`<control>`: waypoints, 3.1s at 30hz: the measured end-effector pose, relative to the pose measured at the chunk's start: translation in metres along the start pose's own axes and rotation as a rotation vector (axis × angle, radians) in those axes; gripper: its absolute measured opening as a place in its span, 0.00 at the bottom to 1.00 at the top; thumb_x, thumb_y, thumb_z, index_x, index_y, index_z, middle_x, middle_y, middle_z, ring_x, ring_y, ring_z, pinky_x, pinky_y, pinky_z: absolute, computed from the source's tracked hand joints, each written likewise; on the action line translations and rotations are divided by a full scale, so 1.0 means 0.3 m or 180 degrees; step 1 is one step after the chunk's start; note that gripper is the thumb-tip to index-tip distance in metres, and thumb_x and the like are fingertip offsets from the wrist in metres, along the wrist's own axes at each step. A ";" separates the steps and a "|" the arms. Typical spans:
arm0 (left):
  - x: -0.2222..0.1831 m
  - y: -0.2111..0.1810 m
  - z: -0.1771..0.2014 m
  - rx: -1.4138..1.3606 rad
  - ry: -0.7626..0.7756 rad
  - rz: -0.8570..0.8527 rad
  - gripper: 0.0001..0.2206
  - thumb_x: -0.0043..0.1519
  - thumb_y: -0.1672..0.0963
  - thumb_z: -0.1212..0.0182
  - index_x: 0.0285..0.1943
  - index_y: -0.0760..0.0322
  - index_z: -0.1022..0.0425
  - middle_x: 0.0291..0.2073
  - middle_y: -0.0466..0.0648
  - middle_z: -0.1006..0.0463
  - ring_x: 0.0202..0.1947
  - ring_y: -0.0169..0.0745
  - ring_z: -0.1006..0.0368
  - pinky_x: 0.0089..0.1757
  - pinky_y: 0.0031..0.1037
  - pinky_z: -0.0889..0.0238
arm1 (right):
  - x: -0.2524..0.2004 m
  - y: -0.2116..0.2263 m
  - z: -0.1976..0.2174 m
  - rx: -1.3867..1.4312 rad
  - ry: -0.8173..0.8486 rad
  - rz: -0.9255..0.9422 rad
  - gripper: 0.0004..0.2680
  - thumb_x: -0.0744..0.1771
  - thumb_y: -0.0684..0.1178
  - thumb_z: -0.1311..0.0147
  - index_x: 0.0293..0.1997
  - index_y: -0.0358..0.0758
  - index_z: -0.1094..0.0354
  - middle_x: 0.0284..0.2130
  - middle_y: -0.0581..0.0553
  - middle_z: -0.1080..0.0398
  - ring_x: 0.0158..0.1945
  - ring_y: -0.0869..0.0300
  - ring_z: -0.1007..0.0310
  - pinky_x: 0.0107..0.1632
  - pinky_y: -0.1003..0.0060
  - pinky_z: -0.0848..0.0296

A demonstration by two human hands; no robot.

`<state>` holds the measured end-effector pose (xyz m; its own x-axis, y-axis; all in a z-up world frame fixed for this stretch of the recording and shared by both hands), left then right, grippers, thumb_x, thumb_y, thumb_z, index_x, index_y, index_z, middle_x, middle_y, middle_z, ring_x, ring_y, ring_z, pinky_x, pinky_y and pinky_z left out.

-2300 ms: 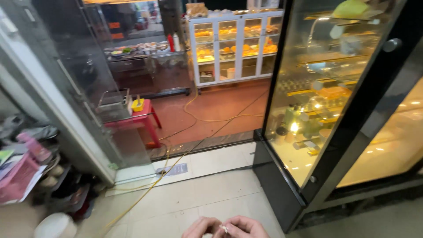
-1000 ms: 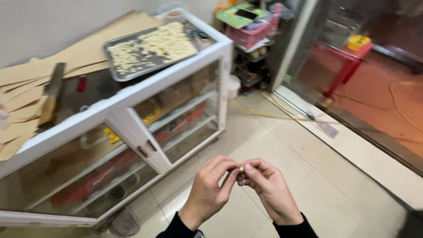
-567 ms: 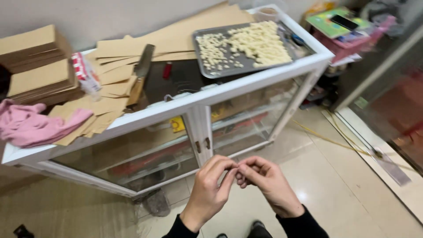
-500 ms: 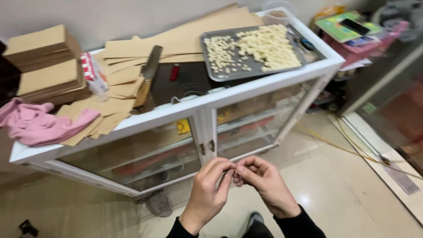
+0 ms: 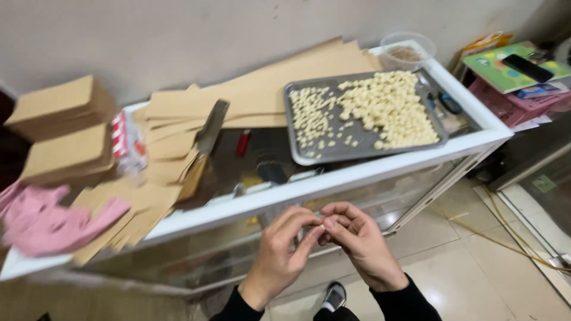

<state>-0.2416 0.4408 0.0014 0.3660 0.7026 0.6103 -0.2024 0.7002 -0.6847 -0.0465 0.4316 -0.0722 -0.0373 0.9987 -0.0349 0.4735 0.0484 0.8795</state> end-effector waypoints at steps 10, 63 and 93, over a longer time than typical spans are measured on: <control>0.432 0.165 -0.167 -0.0051 0.0245 -0.0465 0.06 0.74 0.60 0.36 0.54 0.73 0.20 0.46 0.57 0.17 0.46 0.54 0.20 0.49 0.39 0.27 | 0.316 0.185 0.220 0.0228 -0.0300 0.0151 0.07 0.71 0.42 0.35 0.52 0.28 0.23 0.37 0.36 0.19 0.37 0.54 0.20 0.44 0.61 0.20; 0.803 0.712 -0.265 -0.1232 0.1565 -0.0393 0.11 0.74 0.57 0.38 0.60 0.69 0.21 0.52 0.55 0.18 0.53 0.50 0.21 0.54 0.40 0.24 | 0.618 0.180 0.274 0.0249 -0.1463 0.0307 0.05 0.72 0.39 0.38 0.53 0.31 0.26 0.39 0.40 0.19 0.41 0.58 0.20 0.49 0.65 0.23; 0.815 0.691 -0.235 -0.1073 0.1458 -0.0501 0.10 0.73 0.57 0.39 0.60 0.68 0.23 0.52 0.54 0.19 0.53 0.48 0.22 0.56 0.40 0.24 | 0.635 0.211 0.247 0.0204 -0.1329 0.0327 0.08 0.72 0.39 0.39 0.58 0.30 0.28 0.46 0.36 0.19 0.45 0.55 0.19 0.53 0.61 0.20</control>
Point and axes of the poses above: each hand's wrist, its own x-axis towards the middle knuckle, its own z-axis out of the back of the hand, y = z × x, the point moved 1 cm from there along x, towards the middle knuckle
